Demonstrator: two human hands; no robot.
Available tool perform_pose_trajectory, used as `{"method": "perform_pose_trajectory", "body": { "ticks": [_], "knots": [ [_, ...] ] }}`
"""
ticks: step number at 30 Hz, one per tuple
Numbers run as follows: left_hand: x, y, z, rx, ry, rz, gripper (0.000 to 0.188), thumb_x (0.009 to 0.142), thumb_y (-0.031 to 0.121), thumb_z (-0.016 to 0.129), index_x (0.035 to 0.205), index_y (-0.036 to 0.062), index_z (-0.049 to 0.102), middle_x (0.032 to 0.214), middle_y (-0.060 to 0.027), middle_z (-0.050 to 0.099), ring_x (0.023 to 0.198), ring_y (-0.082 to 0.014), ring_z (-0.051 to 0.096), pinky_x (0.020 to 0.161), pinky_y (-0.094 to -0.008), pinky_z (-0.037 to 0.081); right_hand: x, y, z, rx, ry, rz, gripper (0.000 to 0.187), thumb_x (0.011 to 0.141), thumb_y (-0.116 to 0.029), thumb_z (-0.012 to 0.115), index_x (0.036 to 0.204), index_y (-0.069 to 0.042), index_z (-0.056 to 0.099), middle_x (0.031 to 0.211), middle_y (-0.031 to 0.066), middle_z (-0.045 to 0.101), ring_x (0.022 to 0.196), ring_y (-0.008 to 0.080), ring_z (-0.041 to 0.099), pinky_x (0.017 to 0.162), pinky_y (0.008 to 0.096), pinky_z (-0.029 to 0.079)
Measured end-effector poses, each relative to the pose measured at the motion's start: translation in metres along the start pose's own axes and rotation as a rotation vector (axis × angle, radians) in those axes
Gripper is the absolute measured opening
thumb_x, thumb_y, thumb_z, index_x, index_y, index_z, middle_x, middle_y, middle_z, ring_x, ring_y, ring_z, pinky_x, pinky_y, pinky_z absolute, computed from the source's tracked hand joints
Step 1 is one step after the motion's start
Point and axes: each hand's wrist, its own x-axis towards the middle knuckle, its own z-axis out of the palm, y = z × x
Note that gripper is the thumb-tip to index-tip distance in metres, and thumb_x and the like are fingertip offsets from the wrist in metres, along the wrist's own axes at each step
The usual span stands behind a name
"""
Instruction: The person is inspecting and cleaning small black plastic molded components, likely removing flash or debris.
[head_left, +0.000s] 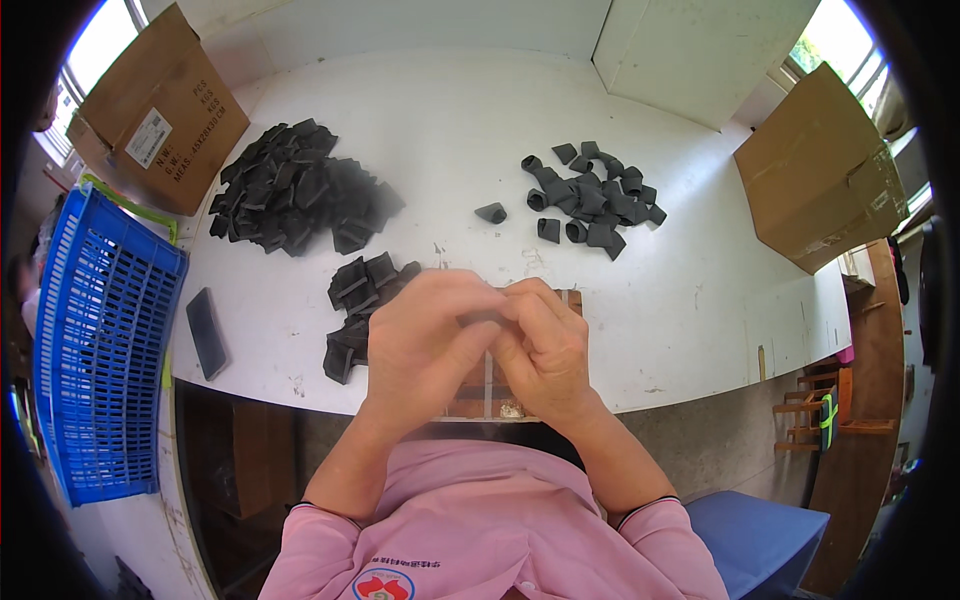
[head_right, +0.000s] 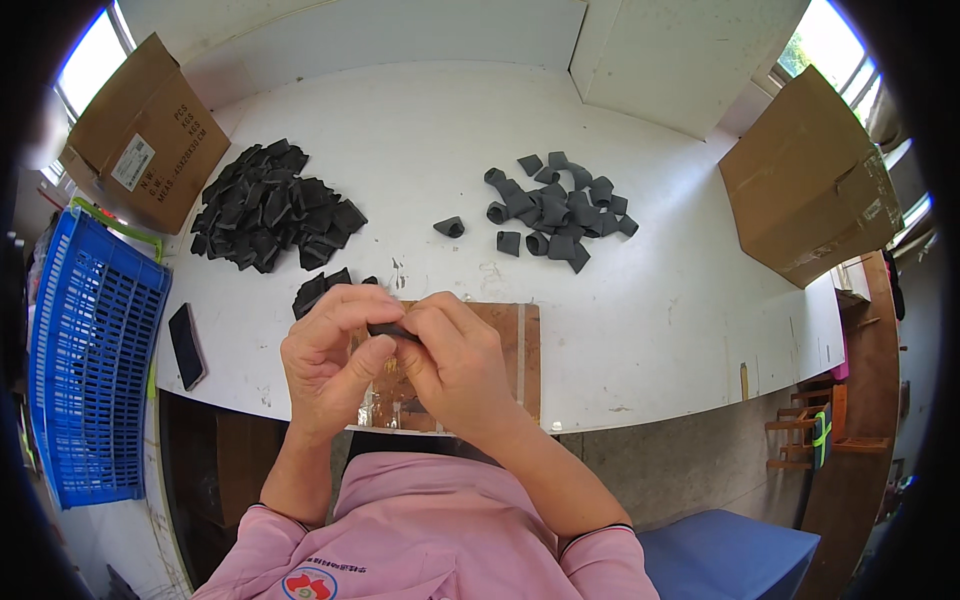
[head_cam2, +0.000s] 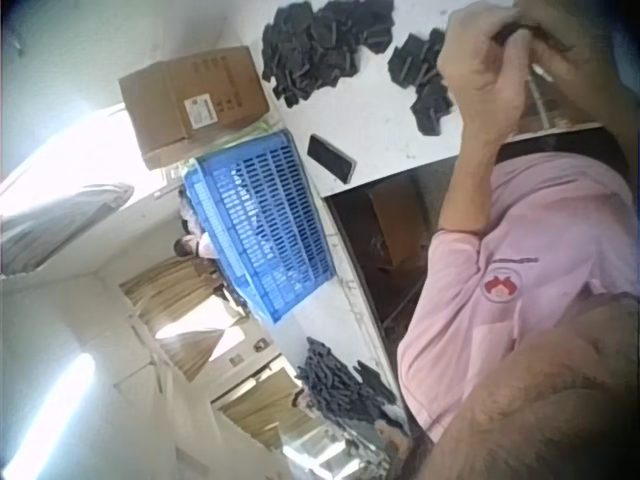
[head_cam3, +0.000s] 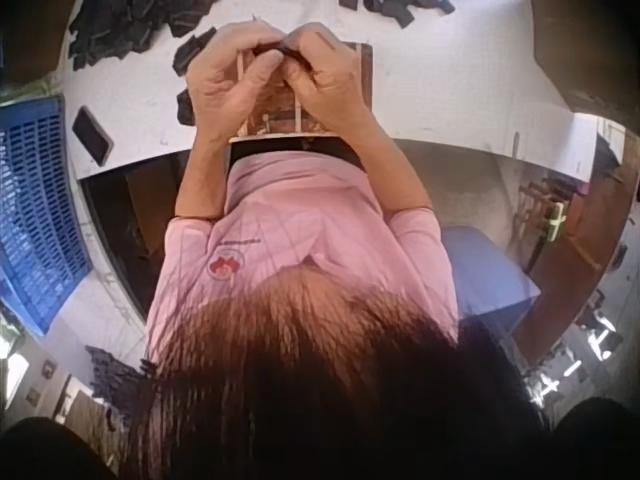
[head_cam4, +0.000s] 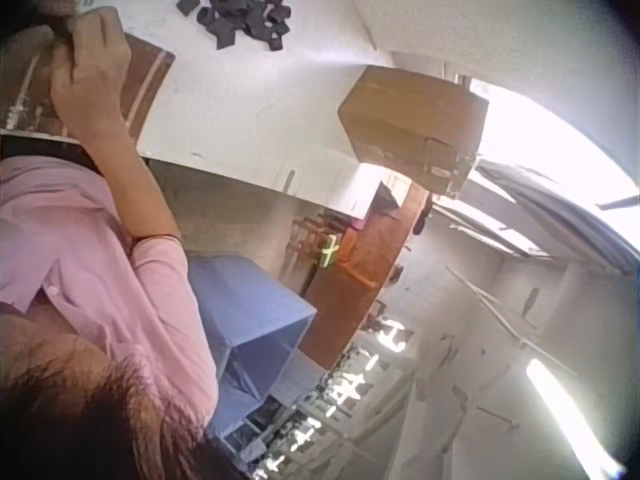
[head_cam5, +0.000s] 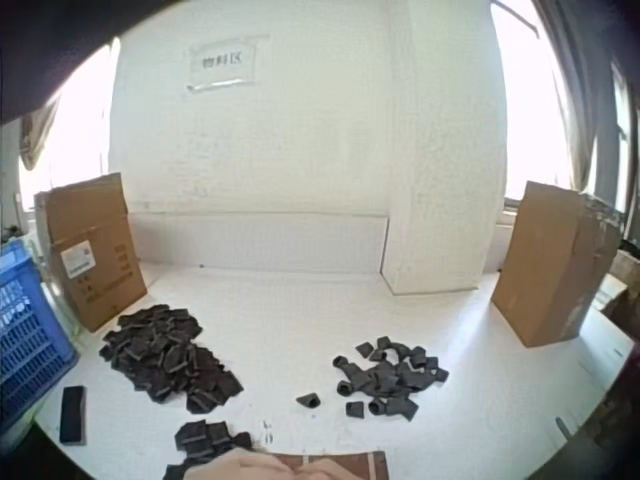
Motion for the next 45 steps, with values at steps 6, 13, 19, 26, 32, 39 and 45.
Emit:
{"method": "perform_pose_trajectory", "body": {
  "ticks": [6,13,19,26,32,39,45],
  "knots": [
    [-0.01,-0.006,-0.003,-0.846,0.216,-0.254,0.01,0.085,0.009,0.052,0.091,0.0011,0.054,0.089,-0.0091,0.053,0.089,-0.0189,0.048,0.081,-0.0314,0.041,0.011,-0.019,-0.008,0.142,-0.059,0.148,0.013,0.07,0.0,0.063,0.081,-0.001,0.057,0.073,0.0075,0.053,0.053,0.0168,0.051,0.045,0.0263,0.04],
    [-0.018,-0.011,0.001,-0.998,0.249,-0.437,0.009,0.086,0.011,0.05,0.088,0.0019,0.052,0.089,-0.0089,0.051,0.09,-0.0193,0.047,0.08,-0.0318,0.042,0.006,-0.009,-0.005,-0.023,0.0,0.018,0.013,0.067,0.0,0.065,0.077,-0.001,0.057,0.069,0.0079,0.052,0.058,0.02,0.051,0.048,0.0289,0.04],
    [-0.017,-0.001,-0.003,-0.58,0.139,-0.298,0.015,0.085,0.009,0.051,0.096,-0.0017,0.053,0.087,-0.0094,0.054,0.082,-0.0156,0.049,0.077,-0.0275,0.041,-0.004,-0.004,-0.003,-0.041,0.035,-0.034,0.012,0.067,0.001,0.064,0.075,-0.001,0.055,0.068,0.0083,0.052,0.058,0.0216,0.05,0.048,0.03,0.04],
    [0.011,0.006,-0.017,-0.071,-0.062,-0.154,0.012,0.068,-0.004,0.065,0.08,-0.0005,0.064,0.077,-0.0075,0.057,0.069,-0.0118,0.05,0.058,-0.0202,0.039,0.008,-0.011,-0.009,0.166,-0.075,0.187,0.013,0.066,0.003,0.063,0.077,-0.001,0.057,0.068,0.0085,0.053,0.056,0.0203,0.052,0.048,0.0285,0.041],
    [0.014,-0.009,-0.019,0.064,-0.058,0.132,0.014,0.066,0.001,0.068,0.079,-0.0011,0.063,0.068,-0.0063,0.056,0.063,-0.0147,0.049,0.055,-0.023,0.036,0.013,-0.006,-0.002,0.035,-0.063,0.054,0.013,0.065,0.002,0.065,0.075,-0.002,0.058,0.068,0.0078,0.054,0.057,0.02,0.052,0.049,0.0282,0.042],
    [0.004,-0.036,-0.024,-0.004,-0.118,0.046,0.016,0.07,-0.004,0.059,0.085,0.0028,0.063,0.074,-0.006,0.06,0.065,-0.0165,0.053,0.056,-0.0242,0.041,0.019,-0.007,-0.009,-0.191,-0.164,-0.049,0.011,0.067,-0.001,0.064,0.073,-0.002,0.055,0.065,0.0078,0.052,0.056,0.0179,0.052,0.047,0.0281,0.04],
    [-0.005,-0.103,-0.045,0.837,-0.293,0.114,0.027,0.072,-0.004,0.054,0.098,-0.0008,0.055,0.095,-0.0108,0.056,0.076,-0.0279,0.056,0.068,-0.0322,0.044,0.039,0.026,-0.042,0.41,0.213,0.542,0.025,0.088,-0.021,0.05,0.092,0.002,0.059,0.066,0.0019,0.056,0.054,0.0036,0.045,0.047,0.0163,0.037]
  ]
}}
